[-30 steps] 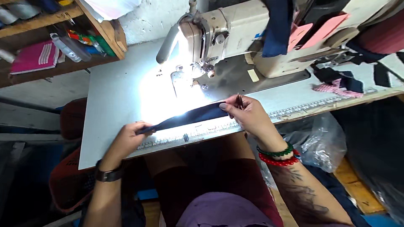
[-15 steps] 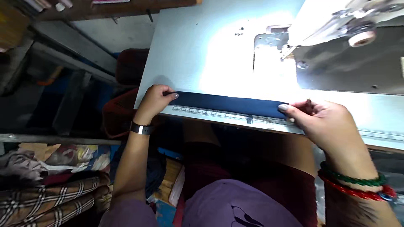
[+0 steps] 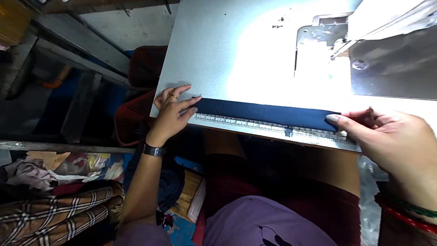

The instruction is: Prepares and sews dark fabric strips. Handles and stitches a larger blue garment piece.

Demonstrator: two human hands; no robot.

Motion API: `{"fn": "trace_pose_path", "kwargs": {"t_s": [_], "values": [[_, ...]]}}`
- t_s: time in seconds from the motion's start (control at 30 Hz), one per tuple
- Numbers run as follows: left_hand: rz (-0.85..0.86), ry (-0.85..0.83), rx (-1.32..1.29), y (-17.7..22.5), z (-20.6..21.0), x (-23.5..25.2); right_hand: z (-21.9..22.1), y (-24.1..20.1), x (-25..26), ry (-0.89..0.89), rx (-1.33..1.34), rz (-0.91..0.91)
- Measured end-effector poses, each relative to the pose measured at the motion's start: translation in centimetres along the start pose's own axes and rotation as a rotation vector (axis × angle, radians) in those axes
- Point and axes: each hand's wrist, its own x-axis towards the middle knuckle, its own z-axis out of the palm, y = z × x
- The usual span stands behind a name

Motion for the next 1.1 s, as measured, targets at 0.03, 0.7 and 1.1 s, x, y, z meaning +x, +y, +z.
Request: {"fn": "trace_pose_path", "kwargs": {"t_s": [0.03,0.7,1.1], "values": [[-0.001,0.0,0.003,-0.1,0.0,-0.1,0.1,0.2,0.0,0.004,-0.003,0.0],[0.0,-0.048,-0.058,-0.2,-0.3,-0.3,0.2,2.9,0.4,-0.007,-0.015,-0.022],[0.032,-0.041,-0.051,-1.2,0.1,0.1,-0.1,-1.6,-0.3,0.028,-0.079,-0.071]]}}
